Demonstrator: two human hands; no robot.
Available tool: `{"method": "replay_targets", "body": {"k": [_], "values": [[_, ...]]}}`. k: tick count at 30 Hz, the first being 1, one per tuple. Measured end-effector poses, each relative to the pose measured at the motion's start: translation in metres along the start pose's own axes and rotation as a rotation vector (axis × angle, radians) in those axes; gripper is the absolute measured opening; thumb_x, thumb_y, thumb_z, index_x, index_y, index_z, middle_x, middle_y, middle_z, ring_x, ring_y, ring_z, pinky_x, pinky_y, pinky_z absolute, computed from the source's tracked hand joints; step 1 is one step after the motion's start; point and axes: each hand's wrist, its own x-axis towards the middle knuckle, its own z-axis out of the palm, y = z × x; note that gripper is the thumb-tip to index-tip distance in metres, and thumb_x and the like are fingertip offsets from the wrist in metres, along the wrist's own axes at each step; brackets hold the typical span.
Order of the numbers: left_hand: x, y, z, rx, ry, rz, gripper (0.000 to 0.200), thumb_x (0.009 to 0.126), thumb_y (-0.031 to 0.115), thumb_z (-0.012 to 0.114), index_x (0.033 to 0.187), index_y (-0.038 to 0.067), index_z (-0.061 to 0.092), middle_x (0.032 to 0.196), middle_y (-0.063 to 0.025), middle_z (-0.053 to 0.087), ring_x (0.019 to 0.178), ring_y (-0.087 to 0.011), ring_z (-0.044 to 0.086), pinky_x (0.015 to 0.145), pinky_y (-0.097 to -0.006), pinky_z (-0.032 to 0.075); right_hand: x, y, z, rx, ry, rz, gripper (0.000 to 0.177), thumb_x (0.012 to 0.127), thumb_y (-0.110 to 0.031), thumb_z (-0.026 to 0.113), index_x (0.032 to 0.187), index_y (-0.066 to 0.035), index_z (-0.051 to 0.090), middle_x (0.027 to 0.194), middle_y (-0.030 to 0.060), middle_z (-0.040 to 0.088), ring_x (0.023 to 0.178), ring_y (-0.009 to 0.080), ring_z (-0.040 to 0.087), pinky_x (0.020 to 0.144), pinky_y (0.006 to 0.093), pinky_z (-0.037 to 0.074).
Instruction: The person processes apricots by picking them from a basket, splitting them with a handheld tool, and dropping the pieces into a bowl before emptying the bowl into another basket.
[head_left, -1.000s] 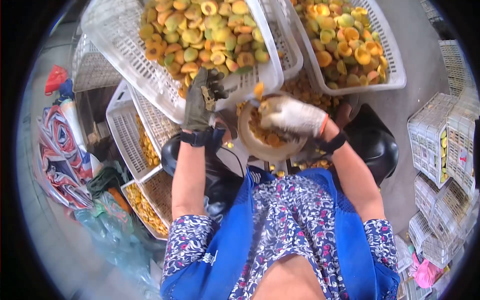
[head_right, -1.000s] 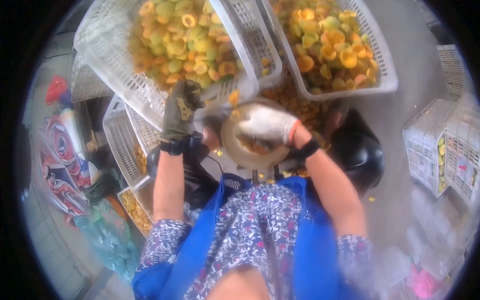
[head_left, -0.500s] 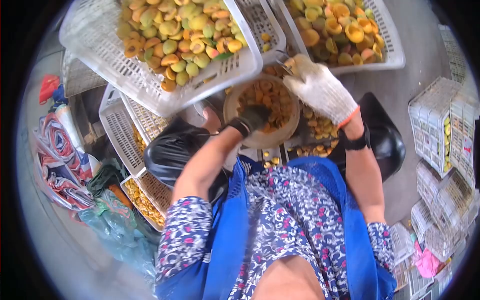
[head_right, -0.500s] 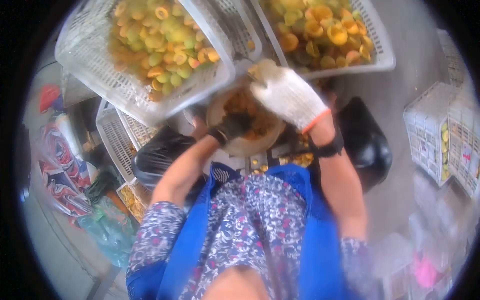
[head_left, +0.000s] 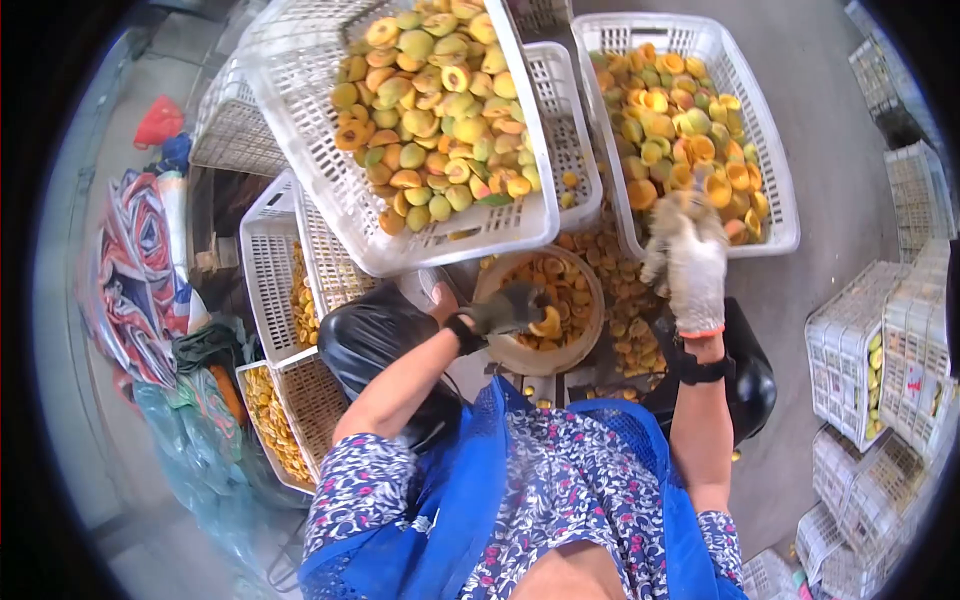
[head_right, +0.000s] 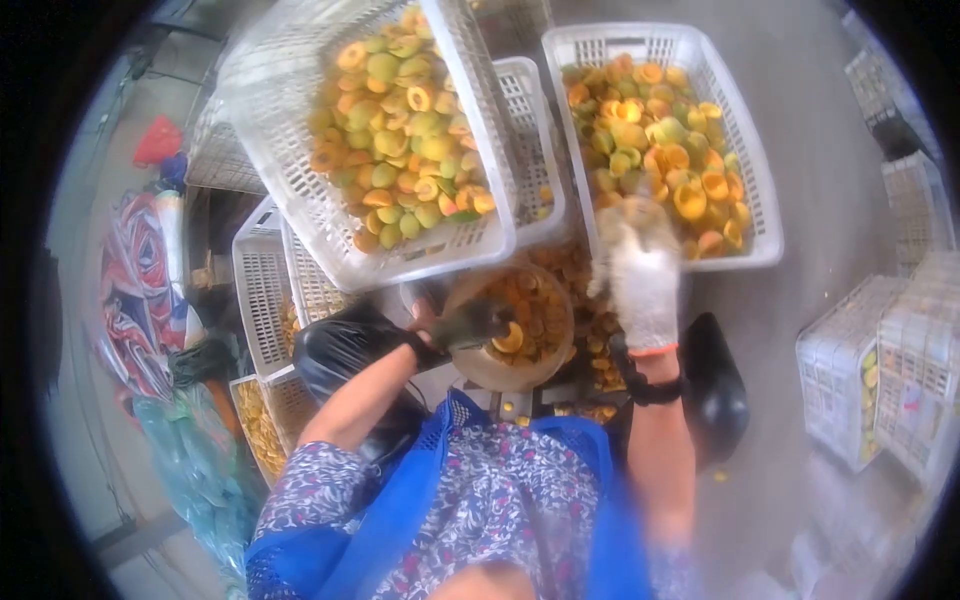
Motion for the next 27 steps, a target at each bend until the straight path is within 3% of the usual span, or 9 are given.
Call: {"method": "replay_targets", "body": {"k": [2,4,8,14,17,22,24,26,27], "values": [[-0.002,0.094,-0.097,-0.574,-0.072,-0.314,0.04,0.089,0.023,0.065,0.123,0.002,0.059,0.105,-0.0085,0.064,0.084,-0.0134,0.063,0.072,-0.0282,0.053,0.006,-0.001,-0.006,0.206,0.115,-0.024,0.018,0.092,-0.027,0.061,0.091,-0.01,0.054,0.056,0.0007,0.051,0.037,0.0113,0.047,0.032,0.024,0.034],[0.001,0.128,-0.142,-0.976,0.187,-0.089,0.046,0.093,0.026,0.061,0.13,0.001,0.052,0.111,-0.0069,0.063,0.092,-0.0103,0.061,0.073,-0.0243,0.053,0.005,-0.011,-0.004,0.189,0.296,0.002,0.019,0.09,-0.028,0.062,0.088,-0.011,0.053,0.055,0.0002,0.049,0.037,0.0117,0.046,0.033,0.0245,0.034],[0.021,0.105,-0.205,-0.906,0.393,0.152,0.044,0.094,0.025,0.06,0.131,0.002,0.05,0.114,-0.0094,0.062,0.095,-0.0148,0.062,0.08,-0.0295,0.052,0.01,-0.003,0.002,0.183,0.398,-0.094,0.02,0.091,-0.03,0.061,0.086,-0.013,0.053,0.056,-0.0011,0.049,0.039,0.01,0.046,0.034,0.0246,0.033],[0.058,-0.055,-0.27,0.788,1.18,-0.008,0.033,0.085,0.013,0.058,0.118,0.017,0.059,0.119,-0.0082,0.06,0.1,-0.0318,0.059,0.081,-0.0411,0.051,0.007,0.0,0.011,0.124,0.204,0.012,0.019,0.092,-0.027,0.058,0.095,-0.008,0.055,0.06,0.0024,0.052,0.039,0.0128,0.048,0.035,0.0238,0.036],[0.056,-0.069,-0.302,1.0,0.837,-0.323,0.034,0.088,0.012,0.052,0.121,0.017,0.057,0.123,-0.0067,0.057,0.098,-0.0314,0.059,0.079,-0.0424,0.051,0.01,0.008,0.021,0.067,0.209,0.035,0.022,0.092,-0.031,0.06,0.099,-0.011,0.055,0.059,0.0,0.05,0.04,0.0102,0.047,0.035,0.0237,0.036],[0.057,-0.089,-0.297,1.0,0.779,-0.181,0.036,0.087,0.01,0.052,0.122,0.015,0.056,0.125,-0.0073,0.056,0.1,-0.0307,0.059,0.078,-0.0425,0.051,0.009,0.01,0.034,0.032,0.079,0.05,0.022,0.092,-0.029,0.06,0.099,-0.009,0.055,0.059,-0.0004,0.05,0.039,0.0103,0.047,0.035,0.0231,0.037],[0.044,-0.086,-0.288,0.847,0.899,0.046,0.04,0.081,0.009,0.059,0.121,0.013,0.056,0.123,-0.0092,0.058,0.098,-0.0318,0.06,0.078,-0.0414,0.052,0.006,0.009,0.043,0.014,0.029,0.101,0.014,0.092,-0.019,0.058,0.099,-0.008,0.053,0.062,0.0003,0.051,0.042,0.01,0.048,0.035,0.0232,0.038],[0.022,-0.048,-0.267,0.639,0.882,-0.1,0.041,0.082,0.012,0.064,0.122,0.008,0.055,0.114,-0.0082,0.062,0.093,-0.0258,0.062,0.073,-0.0365,0.053,0.005,0.021,0.049,0.045,-0.008,0.121,0.013,0.093,-0.016,0.057,0.102,-0.007,0.053,0.066,0.0004,0.052,0.045,0.0087,0.049,0.036,0.023,0.039],[0.011,-0.032,-0.258,-0.056,0.812,-0.144,0.043,0.085,0.017,0.064,0.125,0.006,0.053,0.112,-0.0075,0.062,0.091,-0.0222,0.063,0.071,-0.0336,0.053,0.004,0.028,0.054,0.022,-0.084,0.119,0.013,0.092,-0.015,0.058,0.102,-0.007,0.053,0.068,0.0008,0.053,0.046,0.0089,0.049,0.038,0.0241,0.04]]}}
